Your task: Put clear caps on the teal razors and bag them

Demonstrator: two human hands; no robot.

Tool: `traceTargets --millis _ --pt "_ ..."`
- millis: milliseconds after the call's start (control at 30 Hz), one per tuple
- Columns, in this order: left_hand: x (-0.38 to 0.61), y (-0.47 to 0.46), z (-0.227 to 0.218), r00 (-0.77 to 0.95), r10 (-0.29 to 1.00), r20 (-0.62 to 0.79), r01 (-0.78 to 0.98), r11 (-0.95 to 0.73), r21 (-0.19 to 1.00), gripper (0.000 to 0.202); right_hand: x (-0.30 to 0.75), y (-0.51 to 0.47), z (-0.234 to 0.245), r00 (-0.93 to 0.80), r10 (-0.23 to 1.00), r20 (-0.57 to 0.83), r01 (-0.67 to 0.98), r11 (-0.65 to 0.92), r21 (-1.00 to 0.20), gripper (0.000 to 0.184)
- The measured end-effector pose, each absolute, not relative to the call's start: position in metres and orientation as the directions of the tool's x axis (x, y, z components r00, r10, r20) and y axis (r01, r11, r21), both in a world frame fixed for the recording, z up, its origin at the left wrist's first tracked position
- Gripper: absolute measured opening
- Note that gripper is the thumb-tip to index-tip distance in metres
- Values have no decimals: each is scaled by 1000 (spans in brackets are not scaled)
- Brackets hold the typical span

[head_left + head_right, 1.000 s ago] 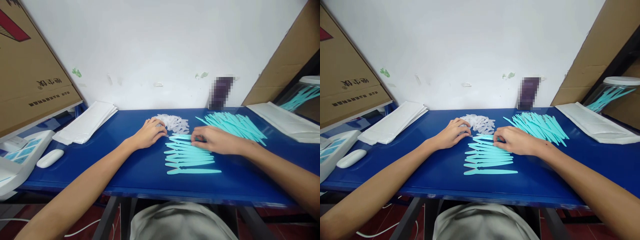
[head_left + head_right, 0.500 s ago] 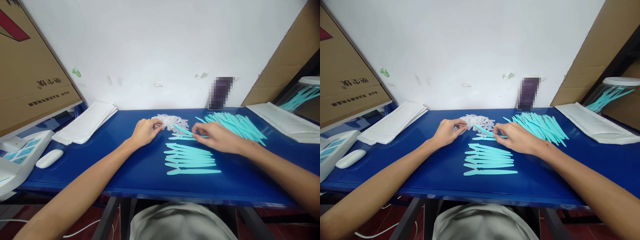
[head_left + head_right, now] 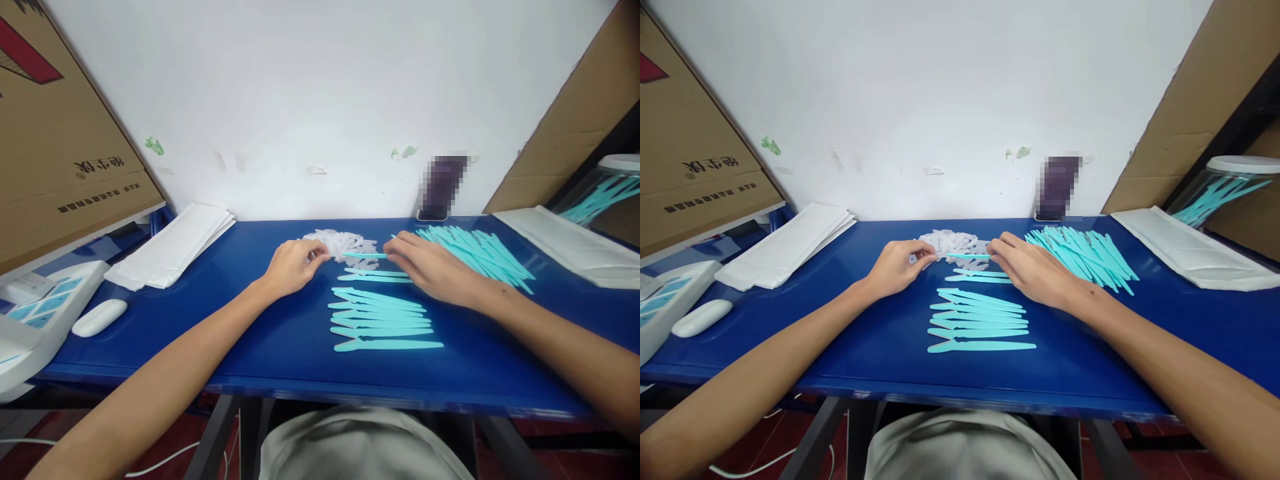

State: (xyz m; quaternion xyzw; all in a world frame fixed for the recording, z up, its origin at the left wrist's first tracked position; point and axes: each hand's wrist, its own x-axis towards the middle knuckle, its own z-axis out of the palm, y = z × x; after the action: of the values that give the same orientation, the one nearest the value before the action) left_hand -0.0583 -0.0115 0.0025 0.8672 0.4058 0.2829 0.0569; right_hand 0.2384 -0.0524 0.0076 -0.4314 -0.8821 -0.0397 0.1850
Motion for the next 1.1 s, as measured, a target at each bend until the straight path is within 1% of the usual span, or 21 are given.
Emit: traceTargets --millis 200,367,600,667,733,800,900,1033,1100 --pt "-59 -11 2 538 693 479 637 -707 307 15 239 -51 6 -538 756 374 791 606 -86 33" --pt "-59 -12 2 549 672 496 622 -726 295 16 237 -52 6 -555 742 375 787 615 -53 33" --pt "-39 -17 -3 551 598 582 541 -787 297 21 221 -64 11 -526 753 395 822 569 10 32" --pt "-41 -17 0 582 581 569 558 -794 240 26 222 -65 14 -530 751 394 820 572 11 31" --pt "-47 -15 4 623 574 532 598 -787 151 31 224 -65 15 -558 744 367 801 599 2 28" --pt "-57 -12 6 659 586 472 642 -765 53 34 225 -64 15 -593 734 330 777 630 -6 24" --pt "-69 -7 7 696 615 370 679 -732 -62 32 226 -64 14 -618 730 291 759 650 -18 23" --pt "-74 -5 7 698 651 298 708 -691 -149 31 225 -66 16 -617 742 263 761 648 -42 24" --pt "-73 -6 9 689 671 274 722 -669 -177 30 225 -68 19 -638 739 217 741 666 -85 24"
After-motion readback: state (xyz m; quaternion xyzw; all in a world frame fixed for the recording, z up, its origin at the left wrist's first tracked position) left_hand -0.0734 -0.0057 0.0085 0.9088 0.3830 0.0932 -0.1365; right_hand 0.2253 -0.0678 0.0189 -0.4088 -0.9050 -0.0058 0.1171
